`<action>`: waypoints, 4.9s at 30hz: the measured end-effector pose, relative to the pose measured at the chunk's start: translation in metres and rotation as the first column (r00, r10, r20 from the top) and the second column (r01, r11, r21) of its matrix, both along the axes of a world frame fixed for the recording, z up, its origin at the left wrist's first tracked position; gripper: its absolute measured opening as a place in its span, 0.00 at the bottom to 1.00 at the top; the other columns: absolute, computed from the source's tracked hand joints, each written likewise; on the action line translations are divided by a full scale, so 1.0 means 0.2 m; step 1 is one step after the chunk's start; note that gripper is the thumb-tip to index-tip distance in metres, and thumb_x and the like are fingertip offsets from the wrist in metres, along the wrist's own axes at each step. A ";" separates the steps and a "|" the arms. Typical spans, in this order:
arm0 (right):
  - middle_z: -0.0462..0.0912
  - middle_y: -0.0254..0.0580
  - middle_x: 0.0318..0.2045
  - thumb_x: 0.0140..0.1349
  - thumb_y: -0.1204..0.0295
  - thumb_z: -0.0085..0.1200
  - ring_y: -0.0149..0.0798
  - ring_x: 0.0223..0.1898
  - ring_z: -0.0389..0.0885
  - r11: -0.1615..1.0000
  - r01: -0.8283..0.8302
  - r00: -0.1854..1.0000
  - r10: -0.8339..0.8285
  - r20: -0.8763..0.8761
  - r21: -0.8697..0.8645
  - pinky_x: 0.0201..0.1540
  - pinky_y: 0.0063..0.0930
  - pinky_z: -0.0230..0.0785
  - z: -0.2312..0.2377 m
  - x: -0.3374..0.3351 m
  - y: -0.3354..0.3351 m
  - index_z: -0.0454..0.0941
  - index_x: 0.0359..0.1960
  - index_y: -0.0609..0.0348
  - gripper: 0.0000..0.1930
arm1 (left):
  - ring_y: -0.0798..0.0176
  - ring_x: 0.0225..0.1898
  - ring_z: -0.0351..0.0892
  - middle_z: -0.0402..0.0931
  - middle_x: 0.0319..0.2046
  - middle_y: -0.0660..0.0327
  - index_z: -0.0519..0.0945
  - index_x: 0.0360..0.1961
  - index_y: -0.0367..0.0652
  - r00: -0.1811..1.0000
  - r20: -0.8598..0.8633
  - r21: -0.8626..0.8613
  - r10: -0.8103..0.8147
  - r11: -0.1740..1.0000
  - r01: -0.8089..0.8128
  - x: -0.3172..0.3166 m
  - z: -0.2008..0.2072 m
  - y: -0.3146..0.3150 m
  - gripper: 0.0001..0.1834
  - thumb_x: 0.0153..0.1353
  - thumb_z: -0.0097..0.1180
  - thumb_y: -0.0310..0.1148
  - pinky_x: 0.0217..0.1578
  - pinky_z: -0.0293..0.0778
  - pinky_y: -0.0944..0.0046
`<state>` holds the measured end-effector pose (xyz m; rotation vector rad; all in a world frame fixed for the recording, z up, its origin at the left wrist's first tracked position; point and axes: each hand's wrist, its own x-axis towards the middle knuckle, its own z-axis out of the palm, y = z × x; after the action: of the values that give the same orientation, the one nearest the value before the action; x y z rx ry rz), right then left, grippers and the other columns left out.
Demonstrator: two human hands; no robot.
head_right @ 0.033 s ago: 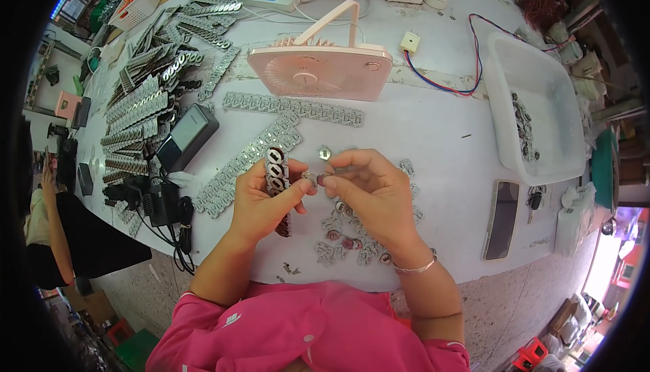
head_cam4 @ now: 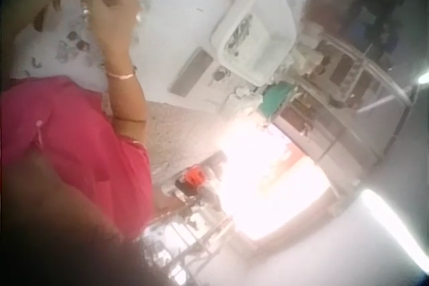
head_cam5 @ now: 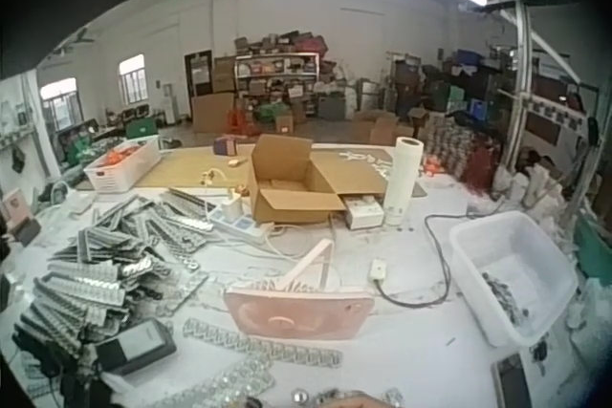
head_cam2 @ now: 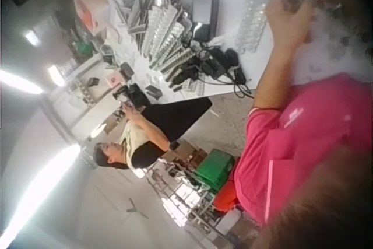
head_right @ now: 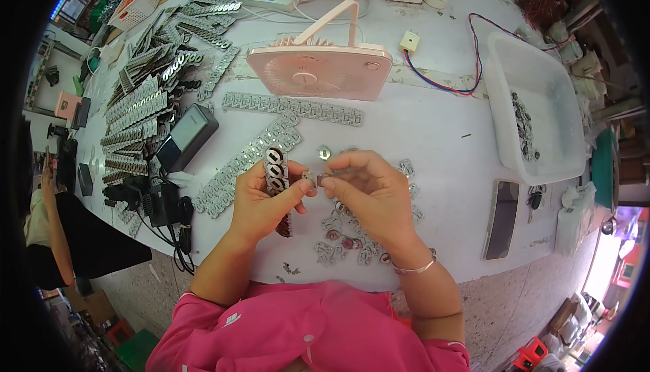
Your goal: The person assembles small metal rings and metal brackets into a strip or chain by hand.
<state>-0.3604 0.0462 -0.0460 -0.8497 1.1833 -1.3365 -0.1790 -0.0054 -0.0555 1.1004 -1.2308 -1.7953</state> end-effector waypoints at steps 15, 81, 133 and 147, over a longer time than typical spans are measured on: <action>0.82 0.34 0.27 0.65 0.72 0.60 0.22 0.24 0.78 0.966 -0.122 0.970 0.166 -0.180 0.229 0.24 0.15 0.72 0.05 -0.02 0.00 0.83 0.39 0.65 0.08 | 0.65 0.32 0.85 0.84 0.34 0.55 0.81 0.42 0.33 0.996 -0.037 0.108 -0.083 0.990 0.087 0.00 0.01 -0.02 0.10 0.60 0.63 0.24 0.24 0.80 0.70; 0.74 0.34 0.26 0.64 0.73 0.58 0.27 0.27 0.71 0.980 -0.156 0.889 0.083 -0.450 -0.127 0.30 0.22 0.64 0.00 -0.06 0.00 0.79 0.38 0.60 0.04 | 0.71 0.25 0.71 0.67 0.42 0.57 0.57 0.52 0.42 0.854 0.222 -0.351 -0.471 0.778 0.520 0.11 -0.02 -0.04 0.20 0.63 0.49 0.31 0.28 0.70 0.68; 0.72 0.27 0.22 0.71 0.68 0.50 0.20 0.23 0.67 0.914 -0.314 0.948 0.289 0.131 0.256 0.24 0.22 0.61 0.00 -0.01 0.02 0.74 0.39 0.61 0.09 | 0.57 0.26 0.81 0.80 0.26 0.63 0.81 0.40 0.46 0.806 0.507 -0.508 -0.306 0.649 0.566 0.11 0.11 -0.14 0.08 0.60 0.61 0.34 0.26 0.73 0.61; 0.73 0.32 0.19 0.68 0.71 0.52 0.23 0.20 0.69 0.997 0.027 0.919 0.004 -0.395 0.073 0.24 0.24 0.63 -0.01 0.07 0.01 0.72 0.34 0.61 0.07 | 0.63 0.26 0.78 0.82 0.29 0.65 0.81 0.41 0.46 0.734 0.586 -0.805 0.344 0.348 0.480 0.01 0.06 -0.06 0.12 0.54 0.66 0.29 0.30 0.69 0.64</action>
<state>-0.3471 0.0475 -0.0483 -1.0908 1.5445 -1.1490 -0.1769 -0.0178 -0.0441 0.9183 -2.3638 -0.2725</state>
